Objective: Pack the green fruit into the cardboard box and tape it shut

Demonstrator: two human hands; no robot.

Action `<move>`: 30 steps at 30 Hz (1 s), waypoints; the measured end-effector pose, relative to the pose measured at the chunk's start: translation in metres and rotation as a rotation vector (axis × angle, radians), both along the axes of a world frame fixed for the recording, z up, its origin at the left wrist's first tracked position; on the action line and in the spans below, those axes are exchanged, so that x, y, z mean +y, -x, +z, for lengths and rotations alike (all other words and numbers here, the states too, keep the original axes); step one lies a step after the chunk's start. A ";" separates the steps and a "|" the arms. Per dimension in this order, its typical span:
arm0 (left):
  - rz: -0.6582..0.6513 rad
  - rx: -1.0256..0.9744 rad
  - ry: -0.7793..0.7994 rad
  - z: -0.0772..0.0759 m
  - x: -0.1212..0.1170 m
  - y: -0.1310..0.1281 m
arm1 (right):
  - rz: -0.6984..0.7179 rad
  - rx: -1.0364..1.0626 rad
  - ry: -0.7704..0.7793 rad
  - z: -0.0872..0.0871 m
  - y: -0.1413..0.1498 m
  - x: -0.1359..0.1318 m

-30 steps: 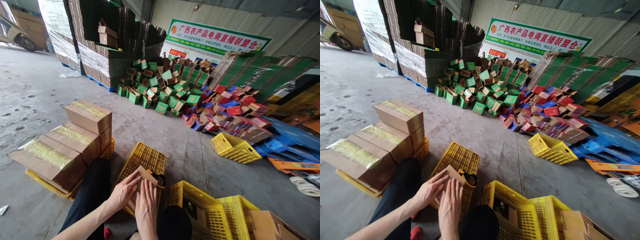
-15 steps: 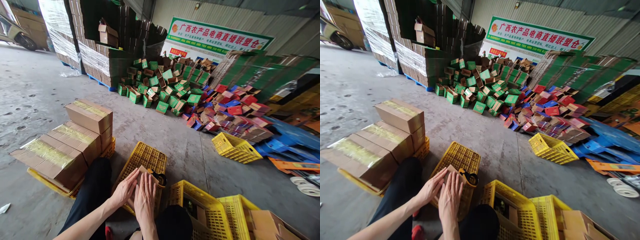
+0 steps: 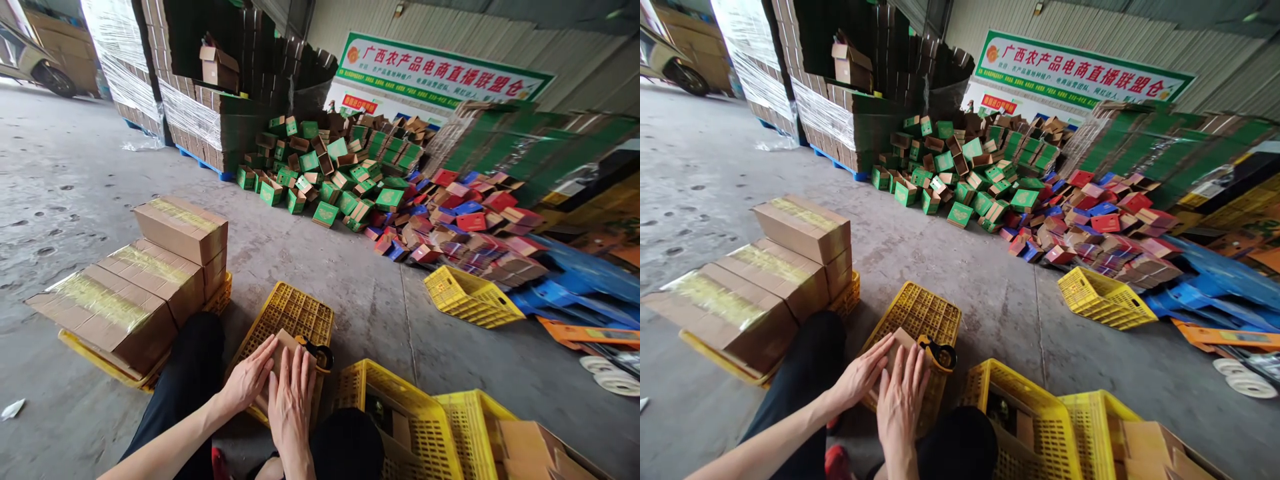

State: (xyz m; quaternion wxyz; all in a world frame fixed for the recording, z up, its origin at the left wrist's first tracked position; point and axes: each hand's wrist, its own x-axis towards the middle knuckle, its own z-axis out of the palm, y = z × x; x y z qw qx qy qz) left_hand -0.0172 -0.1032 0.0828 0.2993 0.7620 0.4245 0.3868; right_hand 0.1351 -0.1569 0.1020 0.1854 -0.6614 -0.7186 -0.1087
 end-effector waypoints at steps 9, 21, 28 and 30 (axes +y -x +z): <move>-0.014 -0.166 0.261 0.006 -0.006 0.000 | 0.081 -0.061 0.063 0.015 0.000 -0.009; -0.112 -0.269 0.499 0.014 -0.001 0.012 | 0.068 -0.126 0.062 0.005 0.017 -0.011; -0.107 -0.412 0.570 0.012 0.003 0.007 | 0.094 -0.076 -0.067 -0.001 0.019 -0.010; -0.123 -0.419 0.571 0.013 0.003 0.006 | 0.124 -0.040 -0.084 0.002 0.018 -0.011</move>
